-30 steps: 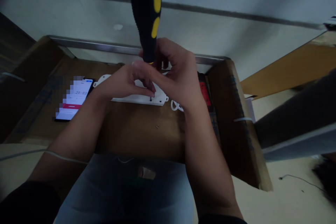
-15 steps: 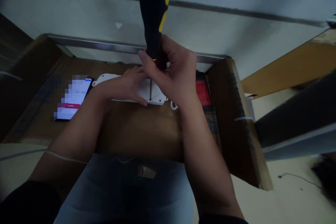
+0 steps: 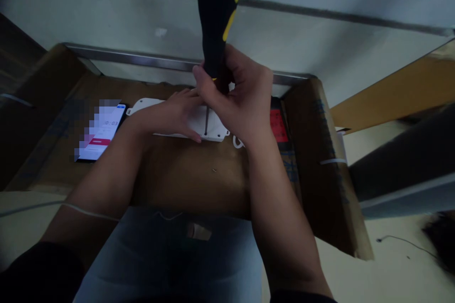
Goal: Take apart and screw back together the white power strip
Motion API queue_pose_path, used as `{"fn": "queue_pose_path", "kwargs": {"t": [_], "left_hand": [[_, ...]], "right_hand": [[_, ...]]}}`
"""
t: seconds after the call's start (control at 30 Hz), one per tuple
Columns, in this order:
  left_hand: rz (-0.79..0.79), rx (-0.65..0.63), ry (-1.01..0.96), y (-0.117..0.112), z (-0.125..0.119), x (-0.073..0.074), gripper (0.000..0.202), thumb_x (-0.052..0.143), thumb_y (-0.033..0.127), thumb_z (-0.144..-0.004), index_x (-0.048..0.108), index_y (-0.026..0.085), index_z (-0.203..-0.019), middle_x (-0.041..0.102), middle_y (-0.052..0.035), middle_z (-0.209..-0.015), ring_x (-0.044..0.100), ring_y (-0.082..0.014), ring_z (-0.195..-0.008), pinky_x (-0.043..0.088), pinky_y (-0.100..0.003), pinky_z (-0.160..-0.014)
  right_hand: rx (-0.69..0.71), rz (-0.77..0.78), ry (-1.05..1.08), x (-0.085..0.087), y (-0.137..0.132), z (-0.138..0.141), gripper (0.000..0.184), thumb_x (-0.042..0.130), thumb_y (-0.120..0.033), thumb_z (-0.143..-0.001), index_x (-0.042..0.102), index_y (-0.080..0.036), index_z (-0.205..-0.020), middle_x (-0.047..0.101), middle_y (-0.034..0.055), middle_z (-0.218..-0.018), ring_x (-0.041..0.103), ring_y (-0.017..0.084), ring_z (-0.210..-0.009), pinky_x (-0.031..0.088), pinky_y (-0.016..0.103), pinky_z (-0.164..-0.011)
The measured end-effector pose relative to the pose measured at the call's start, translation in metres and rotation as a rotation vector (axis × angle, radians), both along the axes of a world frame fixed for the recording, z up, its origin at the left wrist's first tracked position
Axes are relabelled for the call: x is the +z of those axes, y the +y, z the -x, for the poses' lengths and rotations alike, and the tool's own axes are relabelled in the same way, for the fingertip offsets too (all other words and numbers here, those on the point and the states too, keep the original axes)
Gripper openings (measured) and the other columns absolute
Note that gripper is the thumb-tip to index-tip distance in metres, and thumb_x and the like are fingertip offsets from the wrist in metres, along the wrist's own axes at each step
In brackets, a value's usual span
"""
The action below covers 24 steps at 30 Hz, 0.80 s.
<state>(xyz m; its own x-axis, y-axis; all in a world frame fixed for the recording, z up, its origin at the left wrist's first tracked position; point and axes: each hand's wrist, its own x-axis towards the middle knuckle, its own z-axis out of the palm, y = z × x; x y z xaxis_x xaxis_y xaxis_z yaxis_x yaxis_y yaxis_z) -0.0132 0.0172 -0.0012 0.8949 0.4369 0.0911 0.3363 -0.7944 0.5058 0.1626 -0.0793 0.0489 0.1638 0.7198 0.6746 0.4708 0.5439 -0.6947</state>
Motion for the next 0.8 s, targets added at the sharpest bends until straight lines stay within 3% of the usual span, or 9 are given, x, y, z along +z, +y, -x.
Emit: {"fn": "queue_pose_path", "kwargs": {"t": [0.33,0.53,0.67,0.8], "left_hand": [[-0.047,0.042,0.118,-0.005,-0.003,0.007,0.083,0.091,0.049,-0.067,0.060,0.024,-0.140,0.053,-0.0127,-0.152,0.046,-0.0409,-0.142,0.033,-0.060,-0.122],[-0.014,-0.010,0.070,-0.010,0.003,0.017,0.069,0.087,0.046,-0.074,0.065,0.023,-0.135,0.057,-0.0113,-0.147,0.048,-0.0372,-0.142,0.036,-0.052,-0.122],[-0.012,-0.061,-0.002,-0.015,0.000,0.024,0.047,0.086,0.047,-0.076,0.076,0.023,-0.115,0.060,-0.0090,-0.146,0.049,-0.0362,-0.143,0.033,-0.051,-0.124],[0.064,-0.144,-0.053,-0.019,-0.008,0.027,0.022,0.077,0.038,-0.086,0.080,0.020,-0.097,0.074,-0.0068,-0.121,0.067,-0.0257,-0.116,0.046,-0.039,-0.109]], "right_hand": [[-0.016,-0.151,-0.042,-0.002,0.008,-0.003,0.013,0.069,-0.030,-0.090,0.067,-0.025,-0.079,0.059,-0.0033,-0.067,0.047,0.011,-0.060,0.038,0.029,-0.057],[-0.057,-0.207,0.091,-0.002,0.015,-0.008,0.012,0.065,-0.024,-0.087,0.067,-0.020,-0.076,0.056,-0.0046,-0.064,0.044,0.008,-0.051,0.031,0.028,-0.052],[-0.100,-0.261,0.223,-0.001,0.023,-0.017,0.015,0.061,-0.023,-0.086,0.064,-0.020,-0.071,0.057,-0.0033,-0.062,0.043,0.007,-0.046,0.027,0.028,-0.048],[-0.088,-0.295,0.320,0.000,0.027,-0.022,0.014,0.059,-0.022,-0.082,0.063,-0.017,-0.069,0.054,-0.0032,-0.058,0.041,0.007,-0.041,0.022,0.028,-0.043]]}}
